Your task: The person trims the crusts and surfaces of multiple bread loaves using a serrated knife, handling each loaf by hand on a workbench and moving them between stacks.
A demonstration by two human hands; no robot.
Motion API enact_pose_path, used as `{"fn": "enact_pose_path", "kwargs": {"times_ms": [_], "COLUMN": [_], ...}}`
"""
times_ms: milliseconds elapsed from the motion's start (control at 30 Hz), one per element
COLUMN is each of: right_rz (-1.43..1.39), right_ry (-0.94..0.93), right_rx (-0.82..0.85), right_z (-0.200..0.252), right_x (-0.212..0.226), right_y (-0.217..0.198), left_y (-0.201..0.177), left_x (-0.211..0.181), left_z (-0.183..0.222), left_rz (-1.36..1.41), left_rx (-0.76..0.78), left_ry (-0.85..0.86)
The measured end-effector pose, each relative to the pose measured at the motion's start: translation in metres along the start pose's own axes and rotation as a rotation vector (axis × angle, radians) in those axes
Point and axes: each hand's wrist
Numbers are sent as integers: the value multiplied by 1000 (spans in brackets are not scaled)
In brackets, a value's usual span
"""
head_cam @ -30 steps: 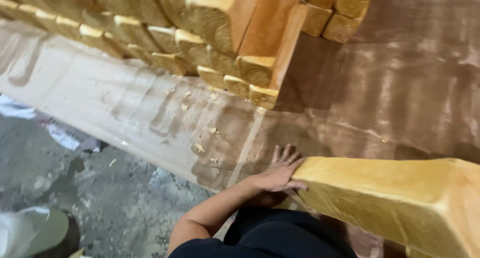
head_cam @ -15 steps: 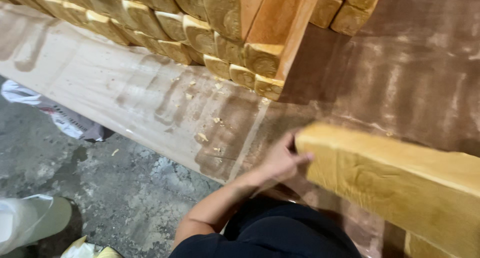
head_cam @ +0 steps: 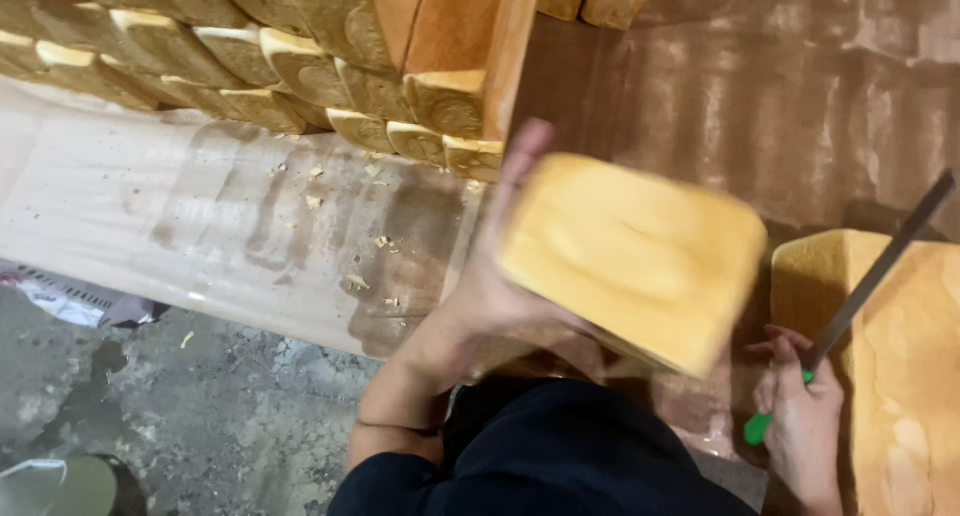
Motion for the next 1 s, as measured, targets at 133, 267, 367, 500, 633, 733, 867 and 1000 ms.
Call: {"fn": "enact_pose_path", "kwargs": {"times_ms": [133, 267, 367, 500, 633, 733, 867, 1000], "right_rz": [215, 346, 376, 269, -57, -317, -303, -394], "right_ry": [24, -101, -194, -196, -219, -247, -130, -130], "right_rx": [-64, 4, 76, 152, 255, 361, 312, 343], "right_z": [3, 5, 11, 20, 5, -3, -24, -30], "right_x": [12, 20, 24, 28, 23, 8, 3, -7], "right_y": [-6, -8, -11, -10, 12, 27, 17, 3], "left_y": [23, 23, 16, 2, -25, -49, -81, -96], "left_x": [-5, 8, 15, 35, 93, 136, 158, 160], "left_z": [-14, -15, -5, 8, 22, 53, 97, 121], "left_rz": [-642, -552, -523, -471, -692, -961, -1042, -1186], "left_rx": [191, 212, 215, 245, 320, 358, 347, 346], "left_ry": [-237, -208, -221, -228, -186, -244, -357, -440]}}
Point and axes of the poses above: each hand's wrist, its own z-axis away from the middle knuckle, its own y-axis out of the palm, x = y × z, and after that the axes turned 5 degrees about x, right-handed
